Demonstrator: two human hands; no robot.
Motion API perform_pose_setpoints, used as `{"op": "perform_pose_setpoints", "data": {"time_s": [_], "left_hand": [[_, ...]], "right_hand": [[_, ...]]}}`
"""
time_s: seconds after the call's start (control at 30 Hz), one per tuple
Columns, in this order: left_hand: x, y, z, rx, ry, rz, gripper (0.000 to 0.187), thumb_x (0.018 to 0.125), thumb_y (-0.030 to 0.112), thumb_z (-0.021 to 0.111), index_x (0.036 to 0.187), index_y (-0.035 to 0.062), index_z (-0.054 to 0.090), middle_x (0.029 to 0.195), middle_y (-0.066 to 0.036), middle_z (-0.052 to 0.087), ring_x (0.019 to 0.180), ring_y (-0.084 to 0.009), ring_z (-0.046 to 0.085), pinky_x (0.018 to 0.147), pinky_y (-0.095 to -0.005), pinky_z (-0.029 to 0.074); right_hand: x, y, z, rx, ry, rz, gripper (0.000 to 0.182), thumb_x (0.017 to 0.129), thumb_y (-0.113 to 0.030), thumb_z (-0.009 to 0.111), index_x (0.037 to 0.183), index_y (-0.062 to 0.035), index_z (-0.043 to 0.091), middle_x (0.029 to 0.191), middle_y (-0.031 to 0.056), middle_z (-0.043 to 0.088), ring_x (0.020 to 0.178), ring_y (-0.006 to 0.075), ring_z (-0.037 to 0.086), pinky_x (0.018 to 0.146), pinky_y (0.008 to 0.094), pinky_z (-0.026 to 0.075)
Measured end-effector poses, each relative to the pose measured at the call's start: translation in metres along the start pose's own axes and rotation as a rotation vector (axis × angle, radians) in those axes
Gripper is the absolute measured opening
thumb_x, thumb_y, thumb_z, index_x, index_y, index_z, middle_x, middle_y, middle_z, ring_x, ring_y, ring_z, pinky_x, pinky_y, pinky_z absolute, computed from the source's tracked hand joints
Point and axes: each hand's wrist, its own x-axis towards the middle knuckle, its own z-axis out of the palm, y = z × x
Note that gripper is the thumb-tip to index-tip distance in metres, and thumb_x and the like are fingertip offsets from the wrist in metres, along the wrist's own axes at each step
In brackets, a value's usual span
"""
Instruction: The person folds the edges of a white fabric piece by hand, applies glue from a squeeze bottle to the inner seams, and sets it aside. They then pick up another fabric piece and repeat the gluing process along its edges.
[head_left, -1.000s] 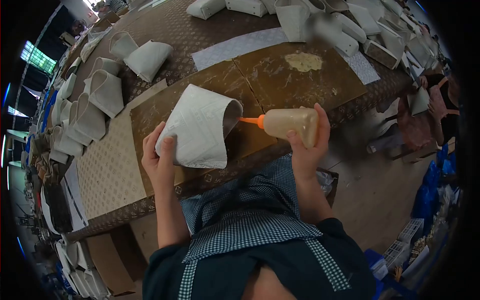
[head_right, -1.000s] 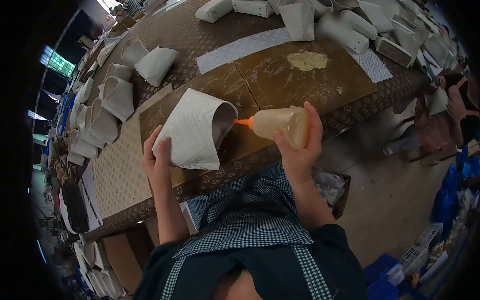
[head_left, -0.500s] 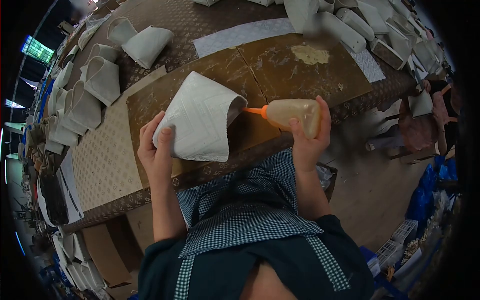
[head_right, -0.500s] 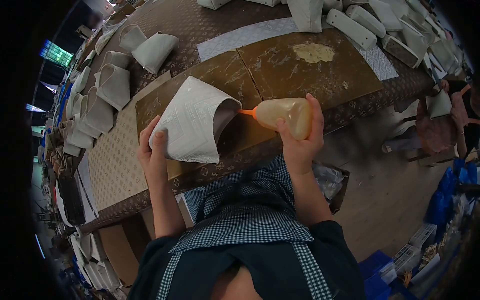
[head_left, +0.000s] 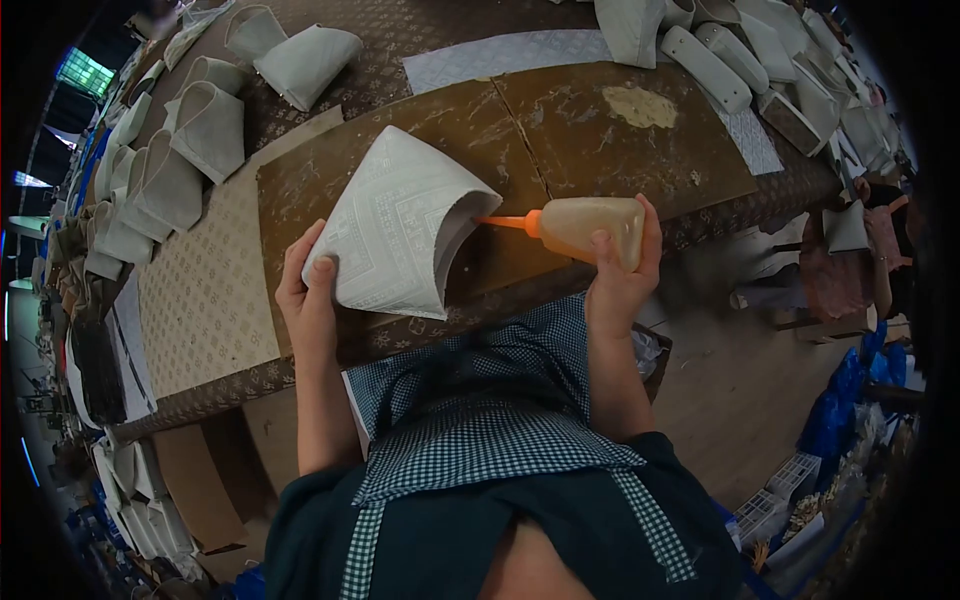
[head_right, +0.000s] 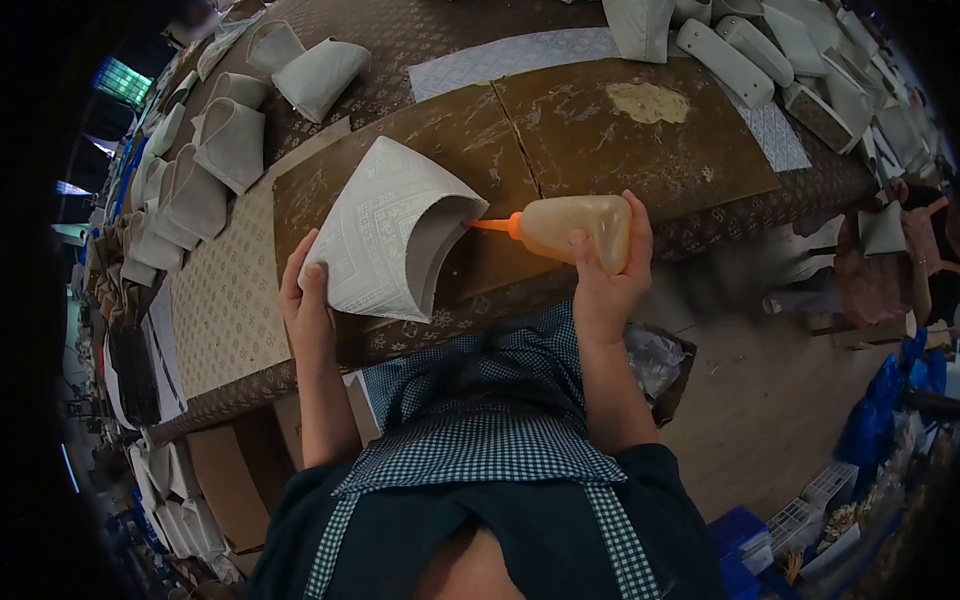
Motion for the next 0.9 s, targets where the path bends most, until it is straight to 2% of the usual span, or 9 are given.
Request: {"op": "perform_pose_setpoints", "data": {"time_s": [0.3,0.6,0.9], "left_hand": [[0.008,-0.011,-0.007,-0.046,-0.006,-0.031,0.039,0.095,0.021,0.062,0.126,-0.0019,0.060,0.117,-0.006,0.060,0.108,-0.0141,0.054,0.096,-0.0283,0.040],[0.010,-0.016,-0.010,-0.050,-0.016,-0.037,0.037,0.096,0.021,0.062,0.126,-0.0010,0.061,0.114,-0.004,0.061,0.106,-0.0131,0.055,0.095,-0.0275,0.041],[0.021,-0.010,-0.009,-0.018,-0.076,-0.069,0.038,0.096,0.022,0.062,0.127,0.0002,0.060,0.113,-0.002,0.062,0.104,-0.0106,0.054,0.093,-0.0256,0.042]], "right_hand": [[-0.003,-0.001,0.007,-0.015,-0.045,0.003,0.061,0.081,0.000,0.071,0.137,-0.0054,0.048,0.132,0.0062,0.052,0.116,0.0170,0.052,0.099,0.0305,0.044],[-0.009,-0.002,0.011,0.158,-0.100,0.163,0.058,0.082,0.001,0.070,0.136,-0.0058,0.049,0.130,0.0059,0.052,0.114,0.0157,0.053,0.098,0.0303,0.045],[-0.014,-0.001,0.012,0.184,-0.186,0.208,0.059,0.082,0.000,0.071,0.137,-0.0052,0.048,0.125,0.0056,0.055,0.111,0.0141,0.054,0.097,0.0277,0.044]]}}
